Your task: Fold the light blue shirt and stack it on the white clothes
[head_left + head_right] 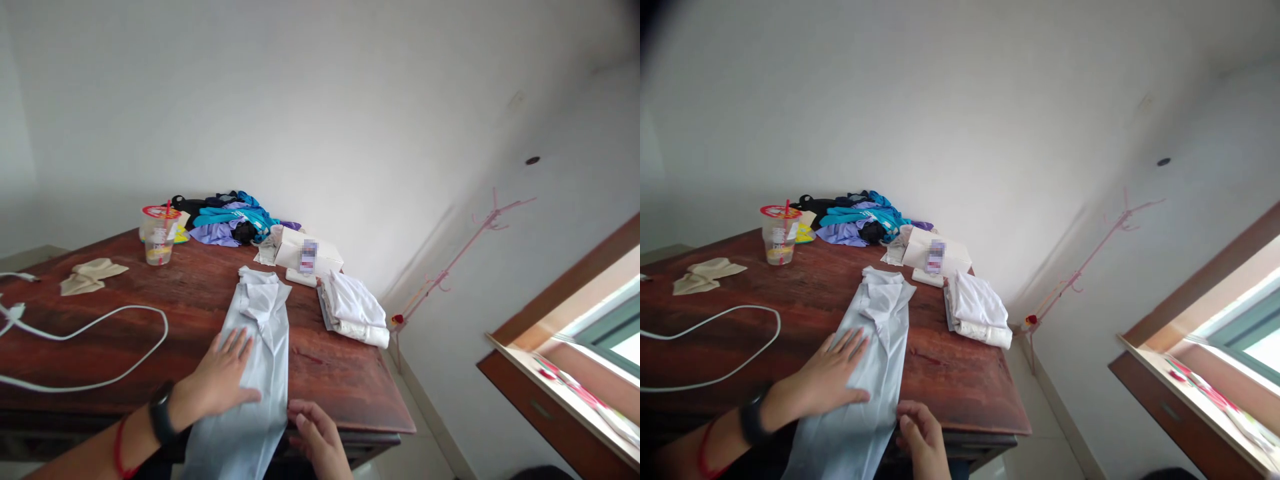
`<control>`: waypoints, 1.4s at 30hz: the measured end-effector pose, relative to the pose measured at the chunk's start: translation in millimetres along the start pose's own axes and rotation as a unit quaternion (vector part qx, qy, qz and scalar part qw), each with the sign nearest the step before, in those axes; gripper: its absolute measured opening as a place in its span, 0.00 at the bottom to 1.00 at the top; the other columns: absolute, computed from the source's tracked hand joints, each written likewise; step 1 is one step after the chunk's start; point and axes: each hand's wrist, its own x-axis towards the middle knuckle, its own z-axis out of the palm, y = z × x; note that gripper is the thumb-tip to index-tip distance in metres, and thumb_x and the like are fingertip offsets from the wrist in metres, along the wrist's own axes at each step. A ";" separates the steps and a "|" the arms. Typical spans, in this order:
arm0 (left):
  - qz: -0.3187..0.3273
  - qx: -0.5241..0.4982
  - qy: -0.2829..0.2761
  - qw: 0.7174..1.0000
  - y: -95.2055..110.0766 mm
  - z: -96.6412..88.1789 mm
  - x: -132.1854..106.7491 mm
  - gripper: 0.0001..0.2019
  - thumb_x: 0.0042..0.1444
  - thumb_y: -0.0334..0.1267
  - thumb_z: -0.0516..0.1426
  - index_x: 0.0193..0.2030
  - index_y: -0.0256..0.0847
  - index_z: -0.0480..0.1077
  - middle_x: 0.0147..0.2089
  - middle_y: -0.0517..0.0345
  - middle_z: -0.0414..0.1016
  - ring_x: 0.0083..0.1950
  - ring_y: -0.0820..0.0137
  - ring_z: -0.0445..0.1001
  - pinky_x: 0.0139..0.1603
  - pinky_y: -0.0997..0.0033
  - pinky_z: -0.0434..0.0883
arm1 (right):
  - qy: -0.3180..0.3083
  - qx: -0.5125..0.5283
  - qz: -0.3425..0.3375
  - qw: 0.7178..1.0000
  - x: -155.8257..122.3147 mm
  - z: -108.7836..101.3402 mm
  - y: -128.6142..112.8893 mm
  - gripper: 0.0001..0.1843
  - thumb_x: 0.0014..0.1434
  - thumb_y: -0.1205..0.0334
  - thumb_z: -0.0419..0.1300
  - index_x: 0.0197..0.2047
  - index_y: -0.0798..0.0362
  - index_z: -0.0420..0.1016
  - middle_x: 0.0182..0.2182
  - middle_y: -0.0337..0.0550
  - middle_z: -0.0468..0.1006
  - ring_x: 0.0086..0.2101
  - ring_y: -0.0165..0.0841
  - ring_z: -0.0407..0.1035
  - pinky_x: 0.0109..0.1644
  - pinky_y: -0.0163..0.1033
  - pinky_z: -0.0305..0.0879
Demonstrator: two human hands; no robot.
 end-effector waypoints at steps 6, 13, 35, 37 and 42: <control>0.148 -0.035 0.117 0.981 -15.2 63.5 -97.5 0.52 0.48 0.36 0.67 0.77 0.63 0.46 0.80 0.60 0.41 0.77 0.46 0.51 0.73 0.42 0.59 | -0.032 -0.182 -0.066 0.980 -4.0 7.5 -9.4 0.32 0.57 0.34 0.63 0.49 0.54 0.79 0.33 0.46 0.80 0.34 0.39 0.74 0.38 0.39 0.65; 0.123 0.041 0.245 0.961 -28.6 75.7 -104.7 0.47 0.55 0.19 0.48 0.76 0.68 0.47 0.75 0.71 0.58 0.72 0.65 0.65 0.74 0.62 0.58 | -0.099 -0.335 -0.051 0.935 -7.9 -2.3 -13.4 0.19 0.60 0.45 0.64 0.44 0.50 0.85 0.41 0.48 0.84 0.44 0.46 0.75 0.47 0.43 0.65; 0.144 -0.053 0.204 0.967 33.3 58.7 -126.5 0.64 0.49 0.47 0.68 0.79 0.51 0.25 0.74 0.48 0.62 0.68 0.49 0.70 0.65 0.55 0.73 | -0.178 0.239 -0.005 0.955 -22.6 62.1 -55.6 0.21 0.46 0.56 0.78 0.43 0.53 0.82 0.37 0.41 0.82 0.36 0.32 0.74 0.46 0.37 0.65; 0.133 -0.064 0.203 0.968 38.0 59.5 -126.2 0.66 0.49 0.54 0.68 0.78 0.48 0.22 0.74 0.42 0.60 0.68 0.47 0.70 0.64 0.53 0.74 | -0.191 0.272 -0.024 0.943 -28.5 68.5 -68.0 0.21 0.49 0.55 0.76 0.45 0.51 0.80 0.42 0.42 0.82 0.40 0.35 0.75 0.51 0.39 0.66; 0.080 -0.045 0.218 0.972 56.0 51.9 -127.1 0.69 0.47 0.59 0.68 0.78 0.43 0.21 0.78 0.37 0.49 0.73 0.38 0.59 0.68 0.43 0.67 | -0.163 0.331 -0.054 0.928 -41.0 85.1 -84.4 0.24 0.47 0.51 0.72 0.47 0.49 0.78 0.56 0.47 0.78 0.53 0.47 0.74 0.60 0.53 0.65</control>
